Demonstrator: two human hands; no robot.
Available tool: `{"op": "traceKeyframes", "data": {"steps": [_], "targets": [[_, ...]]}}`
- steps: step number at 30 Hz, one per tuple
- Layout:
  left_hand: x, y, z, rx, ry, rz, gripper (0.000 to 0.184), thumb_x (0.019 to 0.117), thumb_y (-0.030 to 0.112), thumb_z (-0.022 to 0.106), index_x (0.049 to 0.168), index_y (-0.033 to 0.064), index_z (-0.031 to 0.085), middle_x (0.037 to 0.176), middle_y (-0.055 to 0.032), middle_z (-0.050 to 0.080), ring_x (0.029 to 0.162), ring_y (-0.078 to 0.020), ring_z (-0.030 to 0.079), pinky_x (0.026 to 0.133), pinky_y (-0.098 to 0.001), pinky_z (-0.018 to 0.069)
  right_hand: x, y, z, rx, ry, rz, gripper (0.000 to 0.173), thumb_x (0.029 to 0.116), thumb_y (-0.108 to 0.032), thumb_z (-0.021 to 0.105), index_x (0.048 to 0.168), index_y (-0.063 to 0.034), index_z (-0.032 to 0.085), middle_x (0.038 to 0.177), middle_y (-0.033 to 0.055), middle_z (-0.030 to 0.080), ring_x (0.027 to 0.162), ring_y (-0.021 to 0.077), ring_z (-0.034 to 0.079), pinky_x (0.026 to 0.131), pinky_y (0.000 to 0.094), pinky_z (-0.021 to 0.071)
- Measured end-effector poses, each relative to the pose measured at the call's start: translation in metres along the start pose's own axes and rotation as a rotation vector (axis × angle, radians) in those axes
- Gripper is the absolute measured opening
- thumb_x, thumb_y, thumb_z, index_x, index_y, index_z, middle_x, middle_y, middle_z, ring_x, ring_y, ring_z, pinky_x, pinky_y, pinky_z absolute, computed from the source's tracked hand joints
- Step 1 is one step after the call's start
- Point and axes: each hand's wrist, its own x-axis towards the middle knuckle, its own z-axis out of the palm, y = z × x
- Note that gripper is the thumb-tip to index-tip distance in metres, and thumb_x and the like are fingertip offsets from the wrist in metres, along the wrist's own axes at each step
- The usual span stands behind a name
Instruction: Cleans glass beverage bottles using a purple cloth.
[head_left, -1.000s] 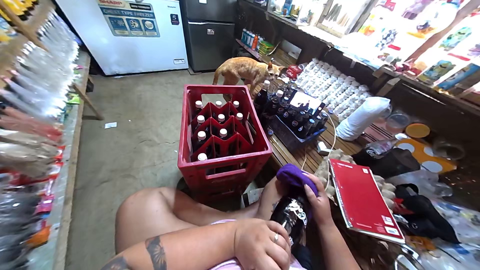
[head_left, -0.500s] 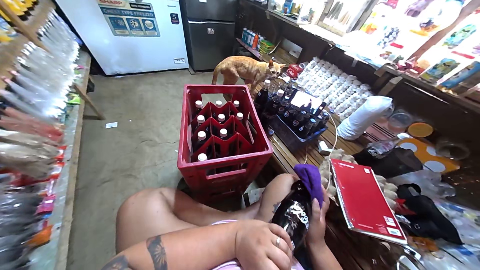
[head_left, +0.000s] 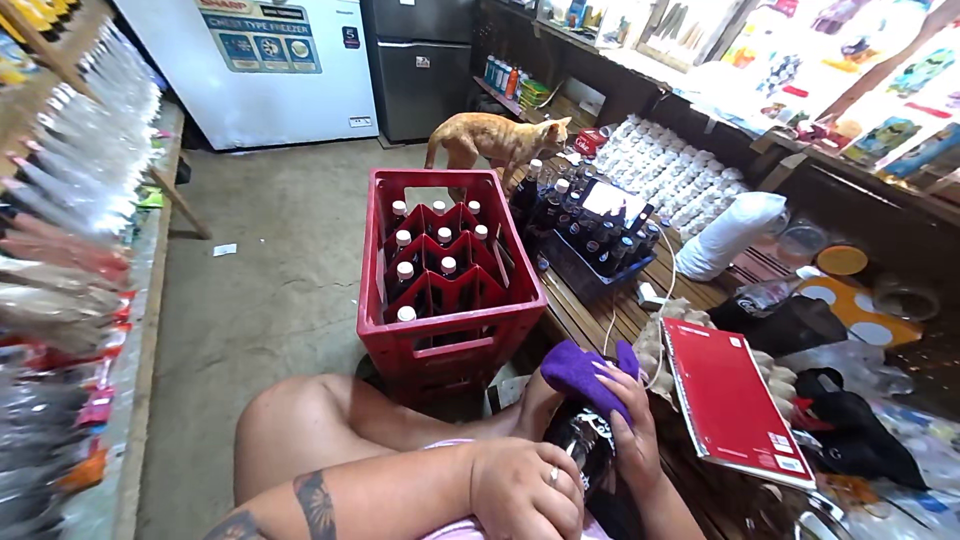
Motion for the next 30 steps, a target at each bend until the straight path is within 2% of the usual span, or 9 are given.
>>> {"op": "traceKeyframes", "data": {"steps": [4, 10, 13, 30], "targets": [[0.000, 0.000, -0.001, -0.001, -0.001, -0.005, 0.027, 0.1022, 0.028, 0.056, 0.085, 0.0084, 0.060, 0.089, -0.0131, 0.067, 0.100, -0.0263, 0.067, 0.104, -0.0415, 0.0462, 0.010, 0.004, -0.005, -0.020, -0.072, 0.002, 0.051, 0.1075, -0.055, 0.028, 0.128, -0.0274, 0.066, 0.132, -0.0074, 0.067, 0.137, 0.0086, 0.050, 0.125, 0.0473, 0.0217], [-0.001, -0.001, 0.000, -0.018, -0.013, -0.001, 0.026, 0.1013, 0.027, 0.056, 0.084, 0.0078, 0.060, 0.089, -0.0131, 0.067, 0.099, -0.0261, 0.066, 0.104, -0.0414, 0.0459, 0.018, 0.017, -0.008, -0.030, -0.096, 0.039, 0.054, 0.1080, -0.051, 0.030, 0.121, -0.0193, 0.071, 0.125, 0.0016, 0.072, 0.133, 0.0176, 0.056, 0.118, 0.0478, 0.0341], [-0.001, -0.002, 0.000, -0.036, -0.023, -0.003, 0.027, 0.1013, 0.028, 0.057, 0.084, 0.0077, 0.060, 0.089, -0.0133, 0.067, 0.100, -0.0264, 0.066, 0.104, -0.0417, 0.0457, 0.020, 0.021, -0.010, -0.054, -0.098, 0.058, 0.053, 0.1083, -0.049, 0.030, 0.119, -0.0166, 0.072, 0.126, 0.0035, 0.072, 0.132, 0.0179, 0.057, 0.117, 0.0445, 0.0362], [0.002, -0.001, 0.000, -0.014, -0.034, -0.004, 0.029, 0.1015, 0.028, 0.054, 0.083, 0.0073, 0.061, 0.088, -0.0139, 0.068, 0.097, -0.0272, 0.067, 0.102, -0.0414, 0.0468, 0.020, 0.015, -0.011, -0.079, -0.108, 0.097, 0.055, 0.1073, -0.050, 0.033, 0.117, -0.0142, 0.074, 0.125, 0.0054, 0.072, 0.131, 0.0195, 0.057, 0.116, 0.0452, 0.0359]]}}
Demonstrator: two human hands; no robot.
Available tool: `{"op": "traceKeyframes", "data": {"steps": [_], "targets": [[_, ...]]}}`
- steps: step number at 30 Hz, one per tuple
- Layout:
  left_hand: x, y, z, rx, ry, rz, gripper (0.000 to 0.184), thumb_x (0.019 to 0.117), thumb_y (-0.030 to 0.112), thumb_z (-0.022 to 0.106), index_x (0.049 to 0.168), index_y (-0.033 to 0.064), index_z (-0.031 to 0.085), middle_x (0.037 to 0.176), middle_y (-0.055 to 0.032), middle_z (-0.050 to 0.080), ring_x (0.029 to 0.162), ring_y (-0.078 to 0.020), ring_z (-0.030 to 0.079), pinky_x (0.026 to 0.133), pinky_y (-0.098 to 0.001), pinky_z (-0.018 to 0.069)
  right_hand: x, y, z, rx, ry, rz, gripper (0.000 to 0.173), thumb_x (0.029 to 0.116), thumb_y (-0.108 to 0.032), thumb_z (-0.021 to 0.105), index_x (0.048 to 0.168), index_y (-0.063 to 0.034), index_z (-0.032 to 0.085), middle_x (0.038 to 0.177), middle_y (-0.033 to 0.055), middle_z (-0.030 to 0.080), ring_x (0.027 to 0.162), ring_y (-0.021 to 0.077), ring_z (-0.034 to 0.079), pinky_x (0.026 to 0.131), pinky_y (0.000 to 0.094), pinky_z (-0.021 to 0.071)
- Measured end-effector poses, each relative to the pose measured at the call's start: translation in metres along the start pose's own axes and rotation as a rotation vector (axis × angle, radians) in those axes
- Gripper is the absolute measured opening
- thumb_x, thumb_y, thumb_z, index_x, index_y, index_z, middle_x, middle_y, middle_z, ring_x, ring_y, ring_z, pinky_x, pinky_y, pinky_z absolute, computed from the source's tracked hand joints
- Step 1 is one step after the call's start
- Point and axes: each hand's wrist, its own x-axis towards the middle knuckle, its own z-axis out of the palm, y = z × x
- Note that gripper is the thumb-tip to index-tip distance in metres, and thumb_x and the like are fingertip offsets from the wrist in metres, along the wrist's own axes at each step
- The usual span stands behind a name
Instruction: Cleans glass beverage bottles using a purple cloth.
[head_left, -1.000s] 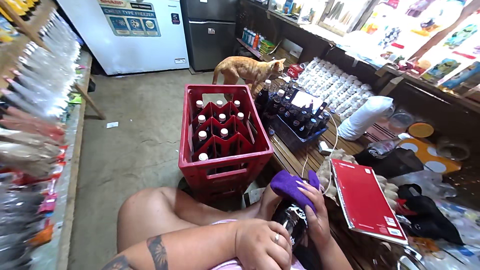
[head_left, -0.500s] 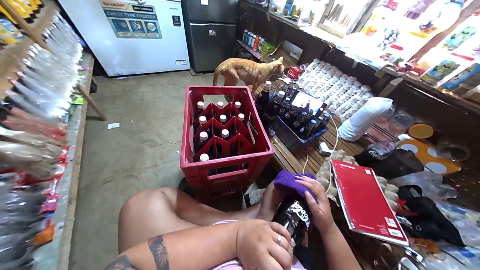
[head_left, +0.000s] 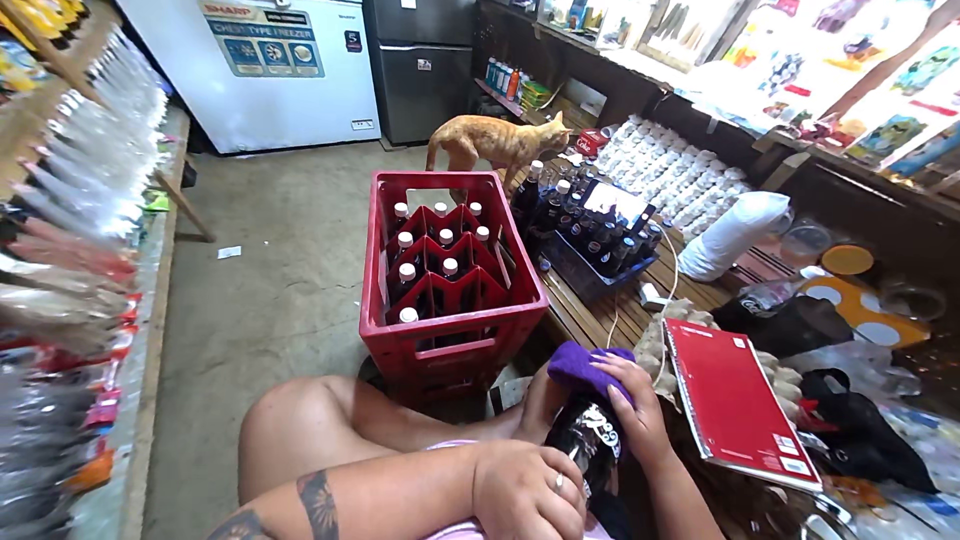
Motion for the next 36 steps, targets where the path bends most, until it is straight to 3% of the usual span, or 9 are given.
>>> {"op": "traceKeyframes", "data": {"steps": [15, 25, 31, 36], "targets": [[0.000, -0.001, 0.000, 0.001, -0.001, 0.006, 0.028, 0.1013, 0.028, 0.054, 0.083, 0.0075, 0.061, 0.088, -0.0138, 0.068, 0.097, -0.0268, 0.067, 0.101, -0.0416, 0.0469, -0.002, 0.001, 0.001, 0.016, 0.020, -0.017, 0.054, 0.1076, -0.050, 0.033, 0.117, -0.0157, 0.073, 0.124, 0.0038, 0.072, 0.131, 0.0170, 0.057, 0.117, 0.0422, 0.0351], [-0.001, 0.000, 0.000, -0.005, 0.005, -0.007, 0.025, 0.1002, 0.028, 0.056, 0.085, 0.0080, 0.060, 0.088, -0.0131, 0.066, 0.097, -0.0266, 0.066, 0.102, -0.0414, 0.0464, 0.004, -0.001, -0.002, -0.001, -0.026, 0.008, 0.052, 0.1067, -0.046, 0.035, 0.116, -0.0138, 0.075, 0.123, 0.0060, 0.073, 0.129, 0.0210, 0.059, 0.115, 0.0464, 0.0381], [-0.001, 0.000, -0.001, 0.016, -0.007, 0.000, 0.026, 0.1008, 0.028, 0.055, 0.084, 0.0084, 0.060, 0.089, -0.0128, 0.067, 0.097, -0.0262, 0.066, 0.103, -0.0414, 0.0458, 0.015, -0.003, -0.005, -0.018, -0.075, 0.139, 0.046, 0.1022, -0.040, 0.044, 0.112, -0.0109, 0.077, 0.120, 0.0082, 0.073, 0.123, 0.0246, 0.062, 0.111, 0.0476, 0.0410], [-0.001, -0.001, -0.001, -0.005, -0.004, 0.006, 0.027, 0.1010, 0.028, 0.056, 0.084, 0.0083, 0.060, 0.088, -0.0130, 0.066, 0.097, -0.0264, 0.066, 0.103, -0.0412, 0.0456, 0.030, -0.003, -0.011, 0.039, -0.175, 0.398, 0.040, 0.0922, -0.041, 0.061, 0.115, -0.0115, 0.075, 0.119, 0.0071, 0.071, 0.119, 0.0216, 0.062, 0.105, 0.0458, 0.0465]]}}
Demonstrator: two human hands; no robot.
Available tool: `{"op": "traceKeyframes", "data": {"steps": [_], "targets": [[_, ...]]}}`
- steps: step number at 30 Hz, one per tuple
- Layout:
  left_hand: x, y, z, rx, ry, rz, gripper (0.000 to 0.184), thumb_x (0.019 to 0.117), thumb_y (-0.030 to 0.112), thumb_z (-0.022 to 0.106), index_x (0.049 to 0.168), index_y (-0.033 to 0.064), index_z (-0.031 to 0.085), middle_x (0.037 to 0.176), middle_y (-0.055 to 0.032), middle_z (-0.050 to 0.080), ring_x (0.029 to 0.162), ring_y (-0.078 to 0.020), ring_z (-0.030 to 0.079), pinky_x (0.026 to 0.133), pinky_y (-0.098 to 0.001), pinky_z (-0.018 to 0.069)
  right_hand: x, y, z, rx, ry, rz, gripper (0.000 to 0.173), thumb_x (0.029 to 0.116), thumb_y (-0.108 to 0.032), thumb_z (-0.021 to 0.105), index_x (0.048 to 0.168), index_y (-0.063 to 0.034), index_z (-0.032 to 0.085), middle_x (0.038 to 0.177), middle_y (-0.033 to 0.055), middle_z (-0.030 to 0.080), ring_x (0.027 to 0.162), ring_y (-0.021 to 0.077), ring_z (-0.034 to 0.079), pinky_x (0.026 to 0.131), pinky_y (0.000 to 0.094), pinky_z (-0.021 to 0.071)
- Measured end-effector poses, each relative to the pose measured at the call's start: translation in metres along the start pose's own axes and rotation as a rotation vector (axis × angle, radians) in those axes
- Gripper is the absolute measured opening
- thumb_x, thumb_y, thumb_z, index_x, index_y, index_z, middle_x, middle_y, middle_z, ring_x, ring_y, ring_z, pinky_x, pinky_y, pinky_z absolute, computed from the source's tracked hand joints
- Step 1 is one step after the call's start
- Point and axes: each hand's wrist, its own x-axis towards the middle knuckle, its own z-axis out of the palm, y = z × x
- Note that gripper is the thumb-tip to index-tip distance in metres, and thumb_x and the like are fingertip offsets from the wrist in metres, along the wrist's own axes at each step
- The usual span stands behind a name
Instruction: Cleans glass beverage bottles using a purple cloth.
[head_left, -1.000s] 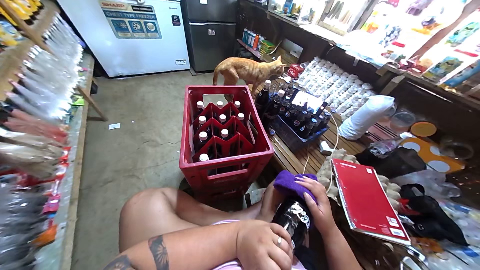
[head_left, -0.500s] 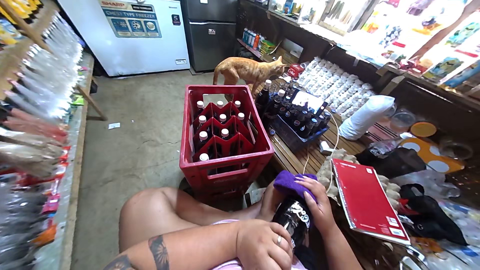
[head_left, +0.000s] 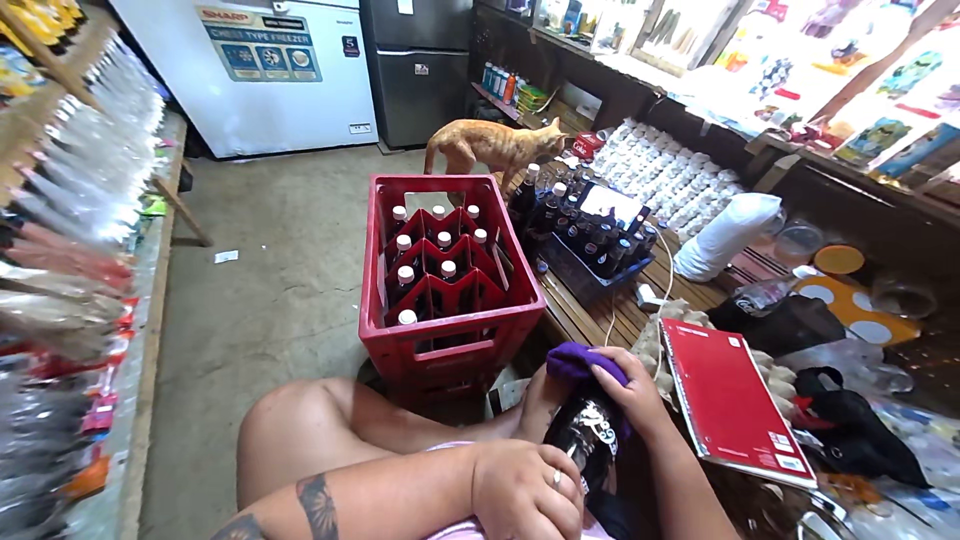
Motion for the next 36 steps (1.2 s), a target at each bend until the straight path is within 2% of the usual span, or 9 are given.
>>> {"op": "traceKeyframes", "data": {"steps": [4, 6, 12, 18, 21, 24, 30, 33, 36], "targets": [[0.000, 0.000, 0.000, 0.004, -0.011, -0.002, 0.027, 0.1011, 0.028, 0.055, 0.084, 0.0081, 0.060, 0.088, -0.0137, 0.067, 0.098, -0.0273, 0.066, 0.102, -0.0418, 0.0463, 0.012, -0.006, -0.009, 0.040, -0.122, 0.224, 0.046, 0.0836, -0.040, 0.073, 0.121, -0.0117, 0.071, 0.122, 0.0092, 0.067, 0.117, 0.0189, 0.062, 0.101, 0.0428, 0.0500], [0.000, 0.001, 0.000, 0.004, -0.015, -0.007, 0.027, 0.1004, 0.028, 0.056, 0.083, 0.0081, 0.059, 0.088, -0.0136, 0.066, 0.098, -0.0276, 0.066, 0.102, -0.0418, 0.0458, 0.016, -0.008, -0.012, -0.035, -0.192, 0.224, 0.048, 0.0856, -0.040, 0.073, 0.123, -0.0112, 0.070, 0.125, 0.0106, 0.066, 0.119, 0.0217, 0.061, 0.104, 0.0460, 0.0490], [0.001, 0.003, -0.001, -0.013, -0.030, -0.013, 0.029, 0.1004, 0.031, 0.055, 0.082, 0.0086, 0.058, 0.086, -0.0141, 0.065, 0.097, -0.0287, 0.066, 0.101, -0.0426, 0.0469, 0.009, -0.012, -0.011, -0.185, -0.203, 0.059, 0.044, 0.0935, -0.042, 0.063, 0.123, -0.0100, 0.071, 0.126, 0.0117, 0.068, 0.125, 0.0294, 0.059, 0.109, 0.0509, 0.0445], [0.001, 0.002, 0.001, -0.012, -0.034, -0.012, 0.030, 0.1001, 0.031, 0.054, 0.082, 0.0080, 0.060, 0.088, -0.0142, 0.067, 0.098, -0.0286, 0.066, 0.102, -0.0426, 0.0467, -0.019, -0.014, 0.002, -0.175, -0.038, -0.222, 0.056, 0.1023, -0.056, 0.037, 0.111, -0.0179, 0.077, 0.116, 0.0031, 0.074, 0.121, 0.0247, 0.063, 0.109, 0.0590, 0.0375], [0.002, 0.001, 0.001, -0.015, -0.036, -0.009, 0.029, 0.1000, 0.030, 0.054, 0.081, 0.0079, 0.060, 0.088, -0.0144, 0.067, 0.097, -0.0289, 0.066, 0.101, -0.0425, 0.0467, -0.032, -0.027, 0.008, -0.118, -0.024, -0.343, 0.060, 0.1037, -0.061, 0.032, 0.115, -0.0212, 0.075, 0.113, -0.0014, 0.075, 0.117, 0.0150, 0.065, 0.114, 0.0555, 0.0364], [0.002, 0.002, 0.000, -0.008, -0.034, -0.009, 0.029, 0.1001, 0.029, 0.054, 0.081, 0.0078, 0.060, 0.088, -0.0147, 0.067, 0.098, -0.0292, 0.066, 0.101, -0.0431, 0.0469, -0.044, -0.038, 0.014, -0.071, -0.026, -0.440, 0.060, 0.1040, -0.065, 0.029, 0.121, -0.0257, 0.071, 0.118, -0.0030, 0.073, 0.121, 0.0127, 0.063, 0.111, 0.0471, 0.0416], [0.000, 0.001, -0.001, 0.004, -0.039, -0.023, 0.028, 0.1010, 0.028, 0.052, 0.083, 0.0083, 0.060, 0.089, -0.0138, 0.068, 0.099, -0.0277, 0.067, 0.103, -0.0432, 0.0461, -0.032, -0.031, 0.013, -0.038, -0.064, -0.422, 0.061, 0.1072, -0.058, 0.025, 0.117, -0.0232, 0.074, 0.113, -0.0029, 0.074, 0.116, 0.0111, 0.064, 0.109, 0.0450, 0.0440], [0.000, 0.001, -0.002, -0.007, -0.037, -0.023, 0.027, 0.1010, 0.029, 0.052, 0.084, 0.0086, 0.059, 0.089, -0.0137, 0.067, 0.099, -0.0280, 0.066, 0.104, -0.0435, 0.0456, -0.018, -0.020, 0.010, -0.057, -0.043, -0.357, 0.060, 0.1084, -0.050, 0.027, 0.110, -0.0170, 0.077, 0.106, 0.0000, 0.075, 0.110, 0.0132, 0.066, 0.106, 0.0474, 0.0447], [-0.001, 0.001, -0.002, -0.014, -0.031, -0.026, 0.029, 0.1012, 0.030, 0.053, 0.083, 0.0085, 0.059, 0.090, -0.0136, 0.067, 0.100, -0.0279, 0.067, 0.104, -0.0434, 0.0454, -0.009, -0.013, 0.006, -0.116, -0.021, -0.279, 0.057, 0.1075, -0.045, 0.030, 0.107, -0.0147, 0.078, 0.108, 0.0021, 0.076, 0.113, 0.0174, 0.066, 0.107, 0.0500, 0.0436]]}}
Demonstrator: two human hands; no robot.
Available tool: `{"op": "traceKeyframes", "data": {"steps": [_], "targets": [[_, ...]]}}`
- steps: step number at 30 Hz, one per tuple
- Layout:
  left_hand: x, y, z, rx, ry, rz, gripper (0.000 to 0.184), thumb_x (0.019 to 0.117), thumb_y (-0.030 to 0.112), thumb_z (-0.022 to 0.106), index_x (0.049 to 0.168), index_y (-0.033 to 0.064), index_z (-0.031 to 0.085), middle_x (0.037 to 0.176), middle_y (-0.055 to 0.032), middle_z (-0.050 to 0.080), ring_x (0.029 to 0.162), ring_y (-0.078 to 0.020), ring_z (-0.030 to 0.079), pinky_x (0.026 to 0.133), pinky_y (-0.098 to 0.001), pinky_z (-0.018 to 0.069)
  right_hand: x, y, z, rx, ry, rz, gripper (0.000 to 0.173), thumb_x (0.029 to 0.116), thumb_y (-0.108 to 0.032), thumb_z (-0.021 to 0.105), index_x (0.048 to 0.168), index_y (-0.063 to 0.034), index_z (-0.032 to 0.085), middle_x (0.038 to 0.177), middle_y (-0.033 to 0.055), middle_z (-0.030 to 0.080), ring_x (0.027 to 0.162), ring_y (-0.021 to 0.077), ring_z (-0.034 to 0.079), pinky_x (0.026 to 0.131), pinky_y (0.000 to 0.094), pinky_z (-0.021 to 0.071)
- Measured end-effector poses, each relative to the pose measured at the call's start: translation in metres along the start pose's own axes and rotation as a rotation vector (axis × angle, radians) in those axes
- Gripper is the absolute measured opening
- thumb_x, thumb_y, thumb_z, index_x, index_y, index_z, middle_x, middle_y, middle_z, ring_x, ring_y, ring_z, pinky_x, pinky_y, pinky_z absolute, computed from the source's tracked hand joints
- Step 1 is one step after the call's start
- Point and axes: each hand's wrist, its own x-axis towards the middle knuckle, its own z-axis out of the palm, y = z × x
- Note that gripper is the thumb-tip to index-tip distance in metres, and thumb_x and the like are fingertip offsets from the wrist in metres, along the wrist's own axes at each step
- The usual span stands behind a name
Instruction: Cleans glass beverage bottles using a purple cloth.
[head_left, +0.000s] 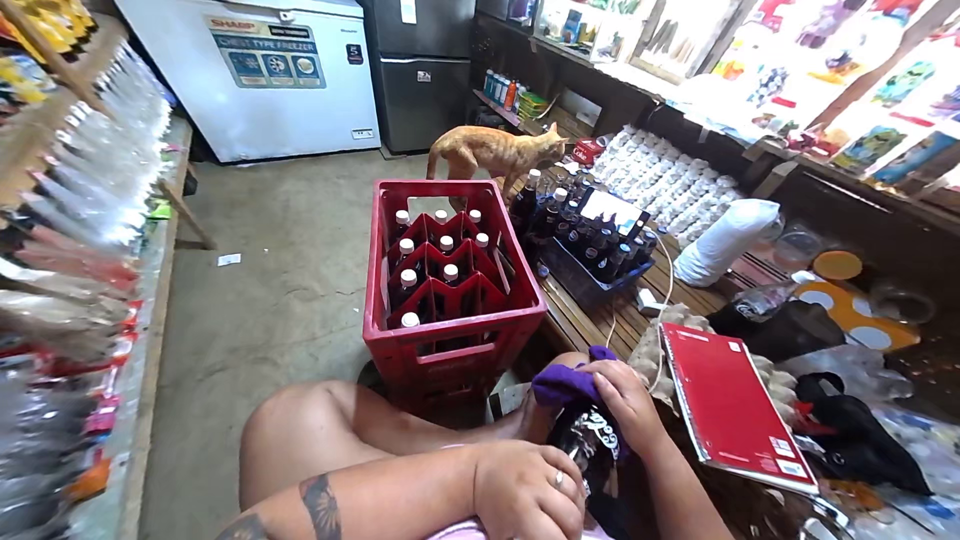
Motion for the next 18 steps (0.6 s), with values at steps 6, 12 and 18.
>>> {"op": "traceKeyframes", "data": {"steps": [6, 12, 18], "targets": [[0.000, 0.000, 0.000, -0.004, -0.008, -0.003, 0.026, 0.0994, 0.027, 0.054, 0.083, 0.0084, 0.059, 0.089, -0.0140, 0.068, 0.100, -0.0280, 0.067, 0.104, -0.0435, 0.0457, 0.008, 0.008, -0.005, -0.030, -0.051, 0.158, 0.051, 0.1043, -0.039, 0.037, 0.108, -0.0096, 0.078, 0.113, 0.0085, 0.074, 0.117, 0.0262, 0.064, 0.105, 0.0510, 0.0457], [0.000, 0.001, 0.000, -0.012, -0.003, -0.005, 0.027, 0.0992, 0.028, 0.056, 0.083, 0.0078, 0.060, 0.089, -0.0136, 0.067, 0.101, -0.0276, 0.066, 0.104, -0.0425, 0.0457, 0.014, 0.021, -0.010, 0.055, -0.111, 0.279, 0.043, 0.1027, -0.039, 0.044, 0.115, -0.0119, 0.076, 0.118, 0.0075, 0.072, 0.120, 0.0216, 0.063, 0.108, 0.0476, 0.0454], [0.000, 0.001, 0.000, -0.015, -0.002, 0.009, 0.025, 0.0990, 0.025, 0.056, 0.082, 0.0068, 0.060, 0.089, -0.0147, 0.068, 0.100, -0.0286, 0.067, 0.103, -0.0426, 0.0469, 0.008, 0.028, -0.009, 0.366, -0.019, 0.359, 0.036, 0.1027, -0.027, 0.047, 0.115, -0.0046, 0.072, 0.114, 0.0053, 0.071, 0.109, 0.0068, 0.064, 0.100, 0.0295, 0.0511]]}}
